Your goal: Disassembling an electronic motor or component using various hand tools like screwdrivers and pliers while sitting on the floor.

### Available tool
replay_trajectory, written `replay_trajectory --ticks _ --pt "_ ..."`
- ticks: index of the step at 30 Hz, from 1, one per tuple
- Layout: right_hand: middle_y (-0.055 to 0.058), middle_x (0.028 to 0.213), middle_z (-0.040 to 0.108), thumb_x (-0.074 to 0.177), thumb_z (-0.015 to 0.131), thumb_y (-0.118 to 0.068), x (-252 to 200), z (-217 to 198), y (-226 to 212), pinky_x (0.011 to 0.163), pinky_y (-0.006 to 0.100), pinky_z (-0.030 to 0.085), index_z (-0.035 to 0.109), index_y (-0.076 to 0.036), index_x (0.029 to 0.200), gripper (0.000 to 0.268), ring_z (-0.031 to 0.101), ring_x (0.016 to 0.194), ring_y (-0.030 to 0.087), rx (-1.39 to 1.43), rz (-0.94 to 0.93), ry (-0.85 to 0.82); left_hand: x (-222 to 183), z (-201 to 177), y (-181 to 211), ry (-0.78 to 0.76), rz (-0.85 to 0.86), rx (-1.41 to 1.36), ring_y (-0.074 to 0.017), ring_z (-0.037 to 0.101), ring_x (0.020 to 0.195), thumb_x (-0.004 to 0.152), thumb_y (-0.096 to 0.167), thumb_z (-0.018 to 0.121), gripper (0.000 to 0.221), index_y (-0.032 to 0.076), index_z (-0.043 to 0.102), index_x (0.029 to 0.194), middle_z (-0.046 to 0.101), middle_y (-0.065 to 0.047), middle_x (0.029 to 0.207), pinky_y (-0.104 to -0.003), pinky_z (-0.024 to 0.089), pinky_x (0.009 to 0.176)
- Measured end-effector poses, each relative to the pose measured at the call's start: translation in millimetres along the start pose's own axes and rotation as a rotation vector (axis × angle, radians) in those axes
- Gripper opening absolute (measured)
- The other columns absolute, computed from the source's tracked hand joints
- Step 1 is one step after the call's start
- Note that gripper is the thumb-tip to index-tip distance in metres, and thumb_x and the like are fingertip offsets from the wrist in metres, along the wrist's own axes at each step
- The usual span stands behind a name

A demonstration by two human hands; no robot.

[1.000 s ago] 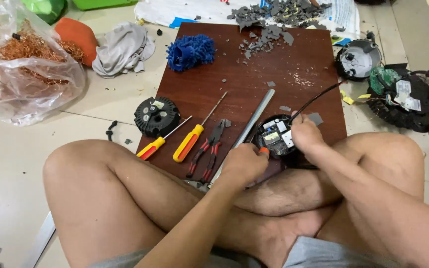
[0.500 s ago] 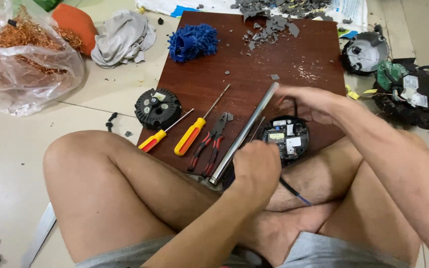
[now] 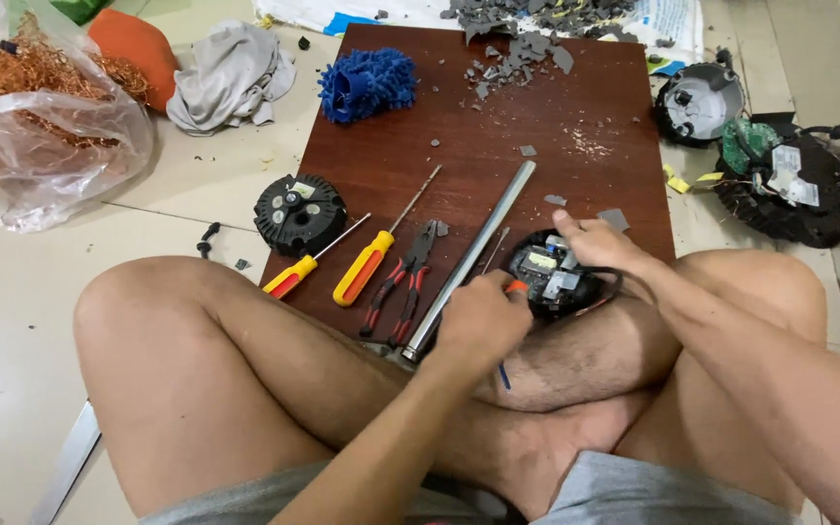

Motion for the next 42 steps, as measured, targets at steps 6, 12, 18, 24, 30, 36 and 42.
replay_trajectory --ticks 6,12,18,24,30,36,42 --pt "0.004 0.143 0.069 0.1 0.035 -0.086 22.8 5.4 19.0 0.117 0.048 0.043 0.07 -0.034 0.142 0.075 0.058 0.139 0.03 -0.065 0.026 0.014 -15.2 -89.9 -4.6 0.204 -0.055 -0.075 -0.0454 0.072 0.116 0.096 0.039 0.055 0.043 0.021 0.076 0.129 0.077 -0.024 0.114 -0.055 0.059 0.096" --pt "0.022 0.155 0.057 0.102 0.038 -0.075 -16.2 -15.1 -8.3 0.12 0.057 0.036 0.059 -0.01 0.153 0.085 0.046 0.147 0.041 0.056 0.029 0.021 6.6 -127.4 -62.1 0.564 0.004 0.379 -0.0479 0.066 0.115 0.096 0.016 0.054 0.03 0.011 0.069 0.122 0.055 -0.018 0.128 -0.056 0.059 0.094" --pt "0.022 0.159 0.053 0.097 0.051 -0.073 -55.1 -27.0 -30.8 0.122 0.052 0.036 0.056 -0.005 0.153 0.088 0.044 0.151 0.039 0.082 0.036 0.007 26.1 -128.8 -82.3 0.619 -0.111 0.537 -0.035 0.051 0.128 0.102 0.022 0.052 0.029 0.019 0.063 0.128 0.052 -0.009 0.13 -0.053 0.046 0.102" --pt "0.024 0.163 0.047 0.103 0.023 -0.08 -20.0 -12.9 -5.5 0.127 0.051 0.029 0.051 0.0 0.158 0.101 0.039 0.154 0.036 -0.002 0.091 -0.074 14.3 -32.6 -28.7 0.262 0.411 0.581 -0.037 0.078 0.088 0.094 0.016 0.06 0.017 0.014 0.07 0.108 0.072 -0.011 0.094 -0.053 0.063 0.065" --pt "0.023 0.16 0.05 0.106 0.019 -0.073 -64.5 -28.1 -44.7 0.125 0.052 0.032 0.054 -0.006 0.157 0.092 0.04 0.152 0.039 0.03 0.036 -0.032 -5.0 15.8 -39.6 0.316 0.312 0.737 -0.0363 0.075 0.09 0.094 0.009 0.061 0.028 0.001 0.07 0.119 0.062 -0.014 0.109 -0.052 0.064 0.061" --pt "0.025 0.131 0.073 0.109 0.037 -0.065 -73.5 -40.2 -54.3 0.11 0.058 0.048 0.078 -0.012 0.128 0.07 0.06 0.134 0.046 0.045 -0.045 0.135 -21.2 -53.3 -35.5 0.19 0.194 0.238 -0.0558 0.069 0.107 0.081 0.029 0.072 0.045 0.003 0.068 0.118 0.061 -0.027 0.121 -0.063 0.06 0.09" --pt "0.027 0.139 0.068 0.102 0.049 -0.066 -110.5 -65.0 -78.1 0.114 0.054 0.046 0.067 -0.008 0.144 0.074 0.056 0.139 0.045 0.004 -0.052 0.146 -64.3 -93.4 -14.7 0.035 0.127 0.151 -0.0487 0.073 0.11 0.085 0.037 0.055 0.046 0.033 0.072 0.128 0.078 -0.019 0.11 -0.056 0.06 0.092"
Point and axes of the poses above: each hand's wrist, its own x-axis towards the middle knuckle, its own z-axis out of the palm, y = z × x, the point moved 8 cm from there along x, towards the middle knuckle
